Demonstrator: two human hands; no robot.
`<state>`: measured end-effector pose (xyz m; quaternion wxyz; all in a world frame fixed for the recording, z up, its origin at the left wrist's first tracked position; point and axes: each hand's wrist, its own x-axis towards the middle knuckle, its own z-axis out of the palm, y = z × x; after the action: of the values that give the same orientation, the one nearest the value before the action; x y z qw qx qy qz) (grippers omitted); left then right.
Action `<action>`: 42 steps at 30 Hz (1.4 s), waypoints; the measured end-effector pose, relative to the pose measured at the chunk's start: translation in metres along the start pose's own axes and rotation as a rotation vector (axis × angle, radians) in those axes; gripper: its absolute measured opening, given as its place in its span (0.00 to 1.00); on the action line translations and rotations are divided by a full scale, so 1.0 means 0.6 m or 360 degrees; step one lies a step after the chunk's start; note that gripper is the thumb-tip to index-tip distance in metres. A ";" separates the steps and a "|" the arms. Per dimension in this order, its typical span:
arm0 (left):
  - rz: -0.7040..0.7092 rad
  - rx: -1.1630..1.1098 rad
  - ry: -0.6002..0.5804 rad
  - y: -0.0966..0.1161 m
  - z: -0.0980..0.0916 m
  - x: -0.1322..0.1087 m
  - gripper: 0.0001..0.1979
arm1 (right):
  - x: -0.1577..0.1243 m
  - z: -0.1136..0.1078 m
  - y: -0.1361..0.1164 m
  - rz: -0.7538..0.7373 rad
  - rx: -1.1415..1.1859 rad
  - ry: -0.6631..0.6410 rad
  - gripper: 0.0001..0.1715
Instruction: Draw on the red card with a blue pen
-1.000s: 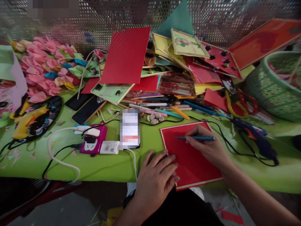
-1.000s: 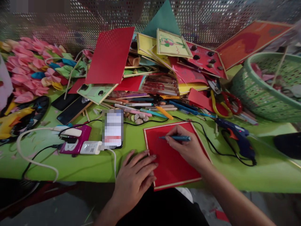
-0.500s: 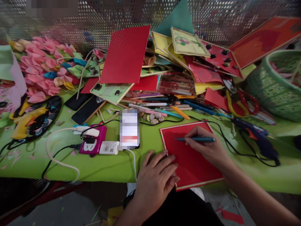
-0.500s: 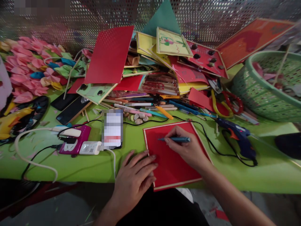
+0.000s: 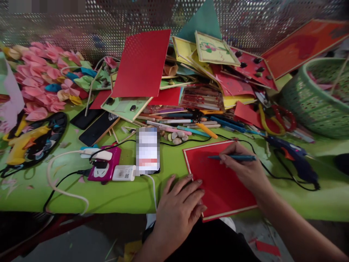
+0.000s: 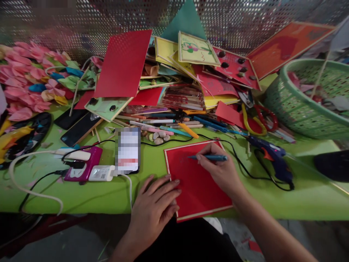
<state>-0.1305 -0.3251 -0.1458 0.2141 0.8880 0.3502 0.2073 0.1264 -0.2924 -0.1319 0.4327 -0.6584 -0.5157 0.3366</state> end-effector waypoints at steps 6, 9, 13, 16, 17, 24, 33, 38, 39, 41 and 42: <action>-0.0021 0.0005 0.0071 0.000 0.007 -0.002 0.13 | 0.001 0.003 -0.006 0.0026 -0.0016 0.0000 0.11; 0.0001 0.0008 0.0025 0.001 0.003 0.000 0.13 | 0.000 0.003 -0.003 0.0028 -0.0039 -0.0028 0.11; 0.0019 0.0027 -0.0004 0.001 -0.005 0.003 0.13 | -0.001 0.002 0.001 0.0018 -0.0065 -0.0042 0.12; 0.0020 0.0020 0.0007 0.001 -0.005 0.004 0.13 | -0.001 0.002 0.001 0.0022 -0.0078 -0.0045 0.12; 0.0023 0.0014 0.0014 0.000 -0.005 0.004 0.13 | 0.000 0.002 0.001 0.0022 -0.0080 -0.0046 0.12; 0.0012 0.0003 0.0056 0.001 -0.001 0.003 0.13 | 0.001 0.004 0.001 0.0020 -0.0067 -0.0058 0.09; 0.0017 0.0020 0.0019 0.003 -0.007 0.006 0.13 | -0.001 0.004 0.002 0.0017 -0.0023 -0.0087 0.09; 0.0016 0.0006 0.0043 0.002 -0.004 0.003 0.13 | -0.001 0.004 -0.004 0.0018 -0.0028 -0.0121 0.08; 0.0015 0.0004 0.0048 0.002 -0.003 0.003 0.13 | -0.001 0.004 -0.006 0.0020 -0.0021 -0.0120 0.08; 0.0013 -0.0001 0.0055 0.002 -0.002 0.002 0.12 | -0.001 0.005 -0.008 0.0021 -0.0008 -0.0121 0.09; 0.0011 -0.0004 0.0057 0.002 -0.003 0.002 0.12 | -0.002 0.005 -0.008 0.0021 -0.0008 -0.0122 0.09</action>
<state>-0.1299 -0.3248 -0.1433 0.2083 0.8851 0.3506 0.2245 0.1215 -0.2923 -0.1287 0.4088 -0.6495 -0.5283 0.3631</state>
